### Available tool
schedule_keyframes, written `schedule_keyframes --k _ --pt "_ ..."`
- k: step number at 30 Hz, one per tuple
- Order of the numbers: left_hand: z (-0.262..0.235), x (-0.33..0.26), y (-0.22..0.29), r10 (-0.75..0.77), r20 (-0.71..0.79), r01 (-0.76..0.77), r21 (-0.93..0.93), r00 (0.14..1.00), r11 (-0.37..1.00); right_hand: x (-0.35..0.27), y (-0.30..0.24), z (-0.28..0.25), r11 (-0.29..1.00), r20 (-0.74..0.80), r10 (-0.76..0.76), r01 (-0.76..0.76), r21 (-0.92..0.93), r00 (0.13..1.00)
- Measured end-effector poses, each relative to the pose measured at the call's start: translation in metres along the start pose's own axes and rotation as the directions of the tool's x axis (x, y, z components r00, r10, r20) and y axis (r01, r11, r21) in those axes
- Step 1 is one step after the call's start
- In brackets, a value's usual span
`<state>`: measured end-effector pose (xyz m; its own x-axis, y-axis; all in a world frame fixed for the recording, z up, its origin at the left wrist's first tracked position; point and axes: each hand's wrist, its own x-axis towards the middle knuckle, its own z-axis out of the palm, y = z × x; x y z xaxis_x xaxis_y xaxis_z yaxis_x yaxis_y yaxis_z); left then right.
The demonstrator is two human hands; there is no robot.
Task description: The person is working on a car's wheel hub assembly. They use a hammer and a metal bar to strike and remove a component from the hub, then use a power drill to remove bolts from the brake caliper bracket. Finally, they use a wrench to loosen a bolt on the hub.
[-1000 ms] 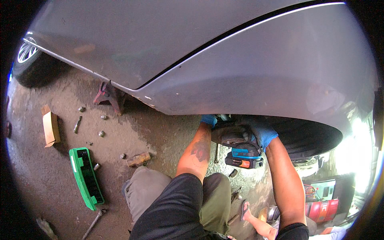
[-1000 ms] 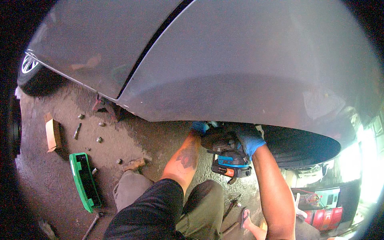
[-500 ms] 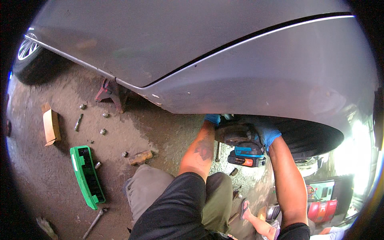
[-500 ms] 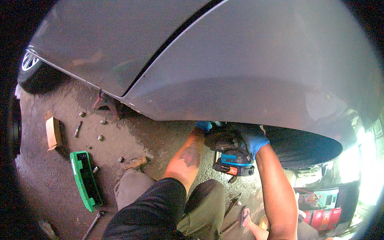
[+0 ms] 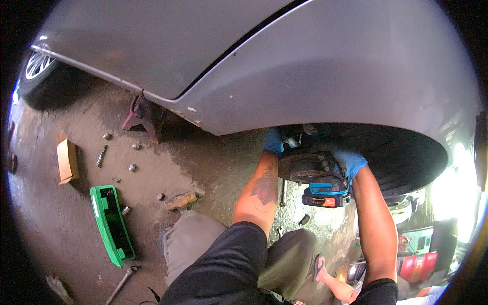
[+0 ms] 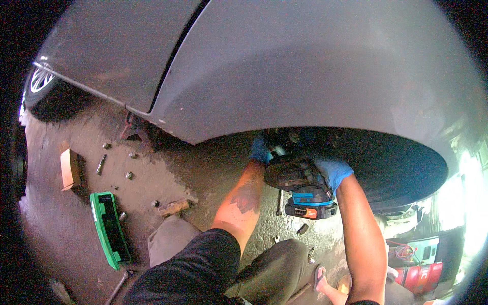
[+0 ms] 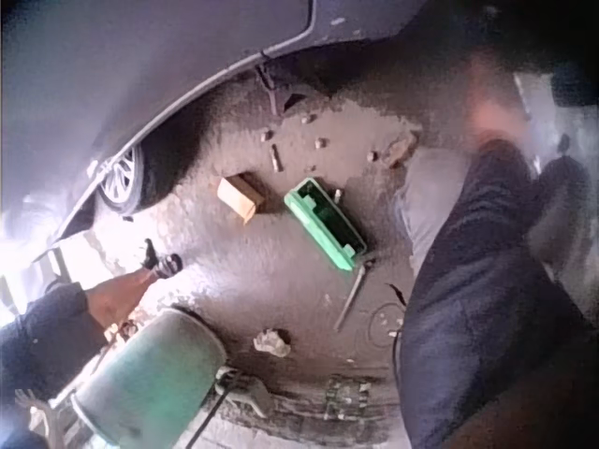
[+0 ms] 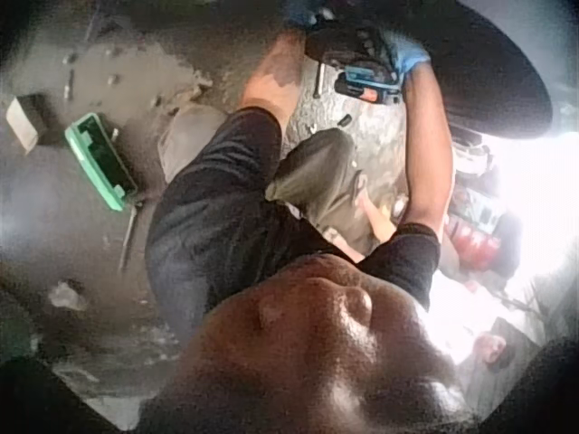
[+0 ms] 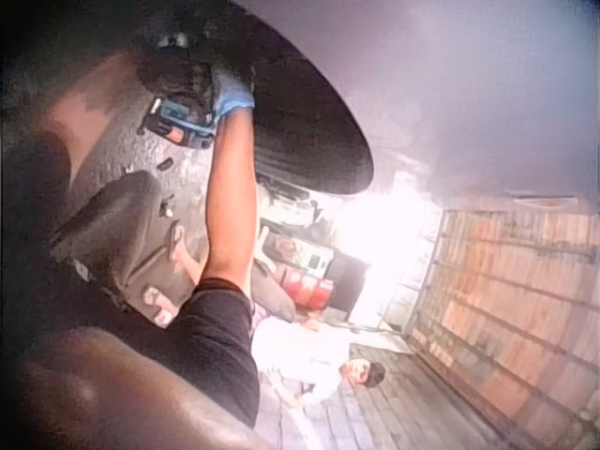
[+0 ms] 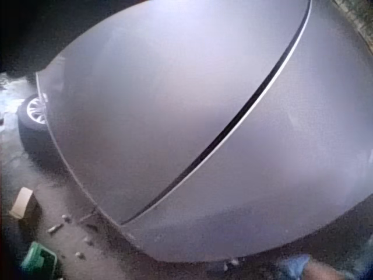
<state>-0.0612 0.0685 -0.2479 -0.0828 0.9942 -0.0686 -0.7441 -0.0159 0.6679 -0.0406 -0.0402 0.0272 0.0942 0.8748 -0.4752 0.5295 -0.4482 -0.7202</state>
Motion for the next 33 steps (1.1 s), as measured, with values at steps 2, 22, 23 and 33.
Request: schedule_keyframes --k 2,22,23,33 --pt "0.002 0.000 -0.006 0.033 -0.031 -0.032 0.041 0.999 0.999 0.003 0.002 -0.010 0.986 -0.060 0.084 -0.092 -0.141 0.995" --pt "-0.019 0.032 0.020 -0.182 0.299 0.278 -0.321 0.937 0.905 -0.008 -0.023 0.002 0.744 0.133 -0.504 0.508 -0.434 0.853" --pt "-0.018 0.030 0.019 -0.192 0.293 0.283 -0.308 0.936 0.908 0.000 -0.020 0.001 0.756 0.135 -0.494 0.501 -0.422 0.859" --pt "-0.011 0.021 0.022 -0.243 0.288 0.320 -0.263 0.926 0.910 -0.009 -0.029 0.008 0.894 0.119 -0.296 0.319 -0.314 0.948"
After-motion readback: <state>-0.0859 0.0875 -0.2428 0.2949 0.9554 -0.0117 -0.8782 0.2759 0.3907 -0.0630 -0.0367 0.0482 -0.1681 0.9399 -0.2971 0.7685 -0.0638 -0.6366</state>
